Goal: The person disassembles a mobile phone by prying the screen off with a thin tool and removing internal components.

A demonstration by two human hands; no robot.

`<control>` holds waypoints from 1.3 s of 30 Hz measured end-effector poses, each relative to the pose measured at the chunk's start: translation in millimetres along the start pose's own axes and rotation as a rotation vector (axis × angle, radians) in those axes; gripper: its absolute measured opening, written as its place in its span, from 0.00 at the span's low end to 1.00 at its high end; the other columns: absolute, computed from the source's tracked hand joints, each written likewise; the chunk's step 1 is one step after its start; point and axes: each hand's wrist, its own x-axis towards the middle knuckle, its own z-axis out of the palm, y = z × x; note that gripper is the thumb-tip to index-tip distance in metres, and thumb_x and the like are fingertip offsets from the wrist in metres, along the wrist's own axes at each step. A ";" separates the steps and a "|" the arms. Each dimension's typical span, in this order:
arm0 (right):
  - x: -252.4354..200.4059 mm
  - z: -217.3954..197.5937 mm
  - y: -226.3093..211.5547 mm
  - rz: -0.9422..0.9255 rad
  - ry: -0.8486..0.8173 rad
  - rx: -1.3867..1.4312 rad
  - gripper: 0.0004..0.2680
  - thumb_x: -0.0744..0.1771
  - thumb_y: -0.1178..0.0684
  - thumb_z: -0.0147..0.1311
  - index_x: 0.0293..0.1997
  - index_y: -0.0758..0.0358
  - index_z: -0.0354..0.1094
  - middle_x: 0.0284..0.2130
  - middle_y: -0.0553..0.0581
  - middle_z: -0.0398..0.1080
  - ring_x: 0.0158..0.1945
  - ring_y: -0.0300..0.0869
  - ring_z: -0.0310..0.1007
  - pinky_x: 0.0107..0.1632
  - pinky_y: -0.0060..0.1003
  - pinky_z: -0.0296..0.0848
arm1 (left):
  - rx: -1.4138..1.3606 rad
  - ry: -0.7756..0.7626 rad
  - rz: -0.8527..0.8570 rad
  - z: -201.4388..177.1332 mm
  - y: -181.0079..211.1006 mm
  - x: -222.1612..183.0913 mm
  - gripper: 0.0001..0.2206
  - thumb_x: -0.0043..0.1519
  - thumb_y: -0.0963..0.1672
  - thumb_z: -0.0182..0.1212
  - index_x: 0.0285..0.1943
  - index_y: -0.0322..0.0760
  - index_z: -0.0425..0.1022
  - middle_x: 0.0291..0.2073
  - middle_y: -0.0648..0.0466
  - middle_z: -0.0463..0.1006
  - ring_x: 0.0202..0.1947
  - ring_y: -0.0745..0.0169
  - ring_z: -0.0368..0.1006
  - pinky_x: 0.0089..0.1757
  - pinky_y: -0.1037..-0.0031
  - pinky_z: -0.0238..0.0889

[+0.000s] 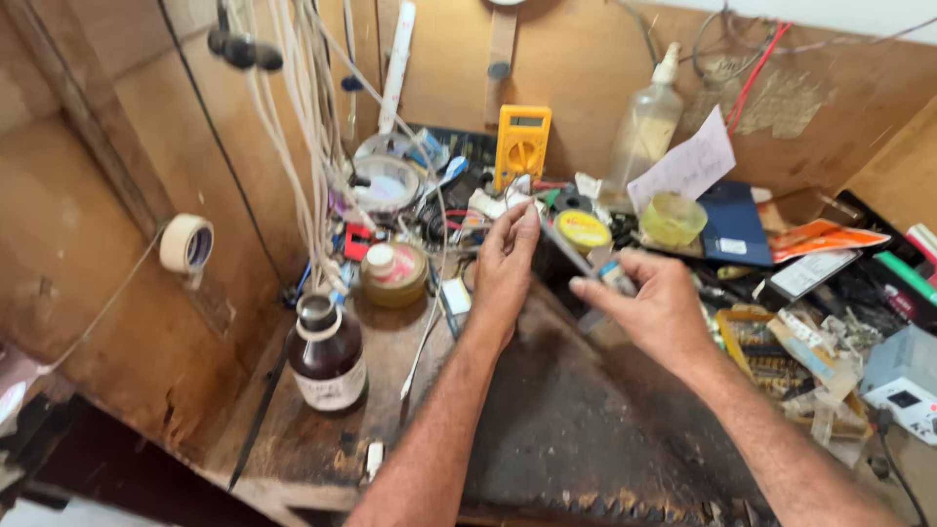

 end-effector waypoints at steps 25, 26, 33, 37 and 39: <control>2.2 -19.0 -27.9 -0.286 0.080 -0.304 0.09 0.64 0.56 0.63 0.47 0.64 0.78 0.28 0.59 0.76 0.27 0.41 0.73 0.31 0.37 0.70 | 0.075 0.159 -0.042 8.2 -19.2 11.4 0.14 0.63 0.46 0.66 0.51 0.30 0.84 0.37 0.56 0.85 0.37 0.74 0.75 0.41 0.81 0.68; 1.8 -19.6 -28.5 -0.293 0.073 -0.320 0.09 0.64 0.56 0.63 0.48 0.64 0.78 0.29 0.60 0.76 0.27 0.41 0.74 0.32 0.37 0.70 | 0.092 0.169 -0.034 7.9 -18.0 10.2 0.14 0.63 0.46 0.66 0.51 0.30 0.84 0.37 0.56 0.85 0.37 0.74 0.75 0.41 0.81 0.68; 2.5 -16.2 -26.5 -0.263 0.063 -0.281 0.09 0.64 0.56 0.63 0.47 0.63 0.79 0.31 0.59 0.79 0.29 0.40 0.77 0.33 0.36 0.72 | 0.167 0.204 -0.043 9.9 -10.1 6.6 0.15 0.62 0.48 0.66 0.51 0.32 0.84 0.37 0.53 0.86 0.37 0.72 0.76 0.42 0.78 0.69; 2.8 -14.6 -25.9 -0.259 0.064 -0.280 0.09 0.64 0.55 0.64 0.47 0.64 0.79 0.32 0.59 0.79 0.30 0.40 0.77 0.33 0.37 0.72 | 0.196 0.195 -0.019 8.6 -8.3 5.4 0.15 0.62 0.48 0.66 0.51 0.32 0.84 0.38 0.53 0.86 0.39 0.72 0.77 0.44 0.79 0.70; 2.7 -13.9 -26.9 -0.247 0.061 -0.287 0.09 0.64 0.55 0.64 0.47 0.63 0.79 0.32 0.59 0.79 0.29 0.41 0.77 0.33 0.37 0.72 | 0.232 0.204 -0.011 8.2 -8.5 5.1 0.15 0.62 0.48 0.66 0.51 0.32 0.84 0.38 0.53 0.86 0.39 0.72 0.78 0.44 0.79 0.69</control>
